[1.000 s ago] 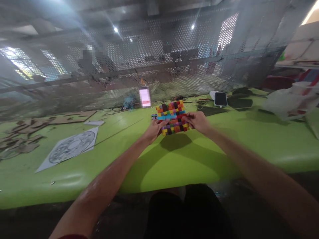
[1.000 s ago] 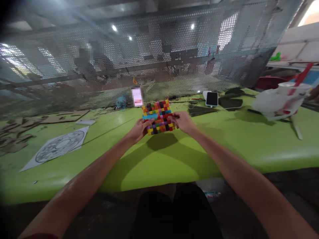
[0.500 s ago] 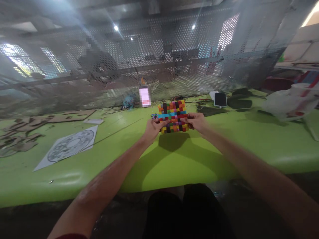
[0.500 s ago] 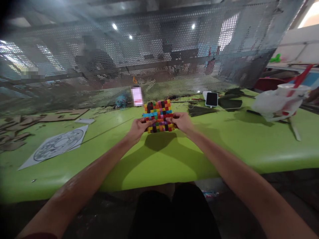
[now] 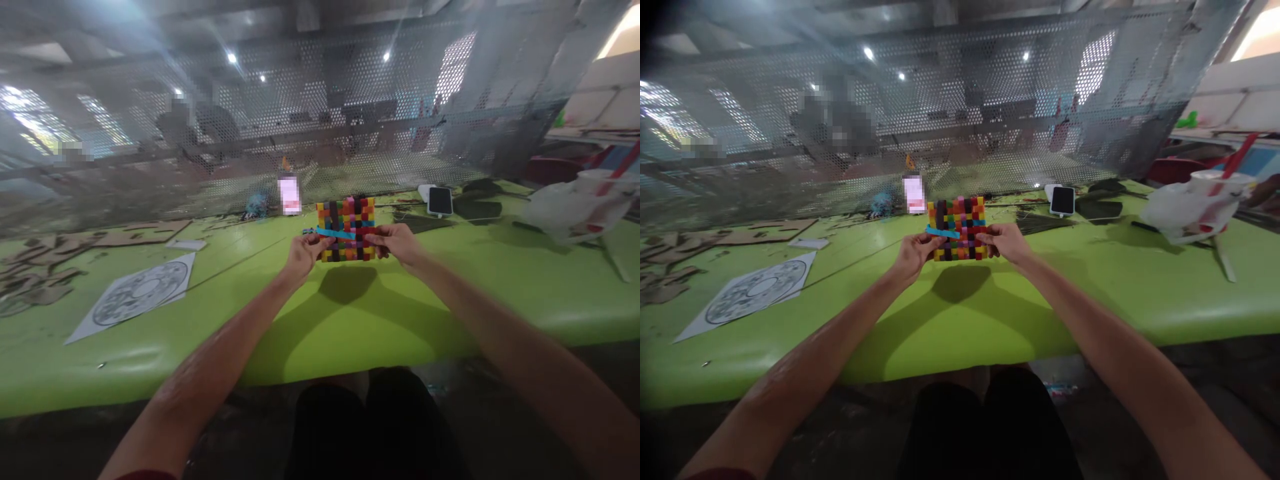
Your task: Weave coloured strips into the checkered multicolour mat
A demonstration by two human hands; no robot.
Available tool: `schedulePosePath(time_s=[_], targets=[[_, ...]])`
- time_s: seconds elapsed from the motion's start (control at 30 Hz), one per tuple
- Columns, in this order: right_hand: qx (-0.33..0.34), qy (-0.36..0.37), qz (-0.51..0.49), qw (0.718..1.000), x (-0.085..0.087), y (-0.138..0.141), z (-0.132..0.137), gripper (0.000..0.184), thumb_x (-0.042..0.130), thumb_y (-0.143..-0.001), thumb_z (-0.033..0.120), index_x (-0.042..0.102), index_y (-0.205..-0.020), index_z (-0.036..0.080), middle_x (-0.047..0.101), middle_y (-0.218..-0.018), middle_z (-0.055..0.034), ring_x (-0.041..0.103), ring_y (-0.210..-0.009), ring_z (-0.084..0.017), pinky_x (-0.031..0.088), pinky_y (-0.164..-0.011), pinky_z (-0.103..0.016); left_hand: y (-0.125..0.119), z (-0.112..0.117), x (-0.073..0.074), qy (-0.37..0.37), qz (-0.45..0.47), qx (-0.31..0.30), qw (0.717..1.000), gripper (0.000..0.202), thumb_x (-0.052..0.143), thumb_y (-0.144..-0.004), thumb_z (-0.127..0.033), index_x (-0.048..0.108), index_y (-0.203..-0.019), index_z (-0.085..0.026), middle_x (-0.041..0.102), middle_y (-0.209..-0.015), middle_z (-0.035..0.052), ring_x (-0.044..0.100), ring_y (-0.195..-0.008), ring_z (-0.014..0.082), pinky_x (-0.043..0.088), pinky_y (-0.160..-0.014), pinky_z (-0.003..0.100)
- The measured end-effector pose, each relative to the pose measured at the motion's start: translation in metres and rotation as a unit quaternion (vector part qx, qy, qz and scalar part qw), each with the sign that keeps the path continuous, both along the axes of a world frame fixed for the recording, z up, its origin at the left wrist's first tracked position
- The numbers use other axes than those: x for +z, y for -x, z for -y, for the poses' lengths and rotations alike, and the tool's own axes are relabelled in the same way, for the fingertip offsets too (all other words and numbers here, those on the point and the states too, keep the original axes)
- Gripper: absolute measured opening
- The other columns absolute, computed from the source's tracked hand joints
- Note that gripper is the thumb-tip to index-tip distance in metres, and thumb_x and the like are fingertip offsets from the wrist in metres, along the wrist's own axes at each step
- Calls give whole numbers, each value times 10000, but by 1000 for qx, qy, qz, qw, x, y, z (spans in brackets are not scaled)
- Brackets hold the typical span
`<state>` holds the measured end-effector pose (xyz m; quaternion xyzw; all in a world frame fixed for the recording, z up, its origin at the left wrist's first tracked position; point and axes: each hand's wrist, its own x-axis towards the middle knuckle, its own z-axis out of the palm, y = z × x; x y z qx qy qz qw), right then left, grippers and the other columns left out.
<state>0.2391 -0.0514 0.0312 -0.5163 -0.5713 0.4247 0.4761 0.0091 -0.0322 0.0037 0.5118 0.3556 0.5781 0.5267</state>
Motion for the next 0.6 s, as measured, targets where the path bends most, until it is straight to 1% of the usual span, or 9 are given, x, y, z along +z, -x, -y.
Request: schedulePosePath(time_s=[0.13, 0.2, 0.27, 0.33, 0.4, 0.5, 0.6], targets=[[40, 32, -9, 999, 0, -7, -4, 231, 855, -818, 323, 764, -872, 118, 646, -574, -12, 567, -498, -100, 431, -500, -235, 3, 0, 1, 24, -4, -10, 1000, 474, 1002, -485, -441, 788, -767, -126, 774, -758, 70, 711, -664, 173, 605, -682, 317], [56, 39, -15, 998, 0, -10, -5, 241, 853, -820, 325, 765, -909, 119, 664, -628, -14, 567, -511, -95, 445, -502, -237, 6, 0, 3, 41, -11, -23, 999, 471, 1003, -496, -434, 789, -781, -126, 772, -757, 63, 706, -657, 162, 611, -694, 314], [59, 40, -18, 997, 0, -11, -6, 238, 854, -821, 324, 756, -897, 121, 675, -671, -21, 553, -509, -86, 440, -489, -235, 9, 0, 5, 58, -9, -48, 997, 473, 1002, -505, -436, 792, -792, -126, 774, -775, 62, 709, -672, 158, 623, -738, 323], [44, 38, -23, 998, 0, -10, -5, 247, 862, -815, 334, 737, -852, 124, 667, -670, -25, 547, -508, -86, 442, -483, -236, 11, 1, 8, 68, -4, -72, 995, 462, 995, -525, -441, 793, -794, -125, 781, -810, 73, 721, -704, 164, 627, -780, 332], [20, 28, -21, 999, 0, -7, -4, 279, 878, -796, 355, 709, -801, 133, 639, -624, -15, 546, -501, -93, 446, -477, -239, 12, 2, 9, 71, -7, -77, 994, 451, 992, -532, -435, 797, -797, -127, 787, -836, 84, 731, -726, 173, 626, -799, 338], [-26, -3, 25, 999, 0, -2, 0, 333, 897, -769, 387, 670, -719, 149, 598, -528, 4, 503, -450, -87, 403, -442, -232, 12, 3, 9, 69, -14, -54, 996, 474, 999, -509, -431, 805, -817, -127, 789, -839, 88, 731, -717, 180, 626, -805, 355], [-45, -29, 64, 997, 0, 2, 4, 352, 899, -769, 358, 647, -639, 149, 596, -492, 1, 471, -418, -69, 376, -437, -222, 11, 3, 7, 64, -17, -31, 997, 489, 1002, -480, -451, 797, -781, -125, 776, -789, 78, 718, -679, 182, 624, -780, 363]])
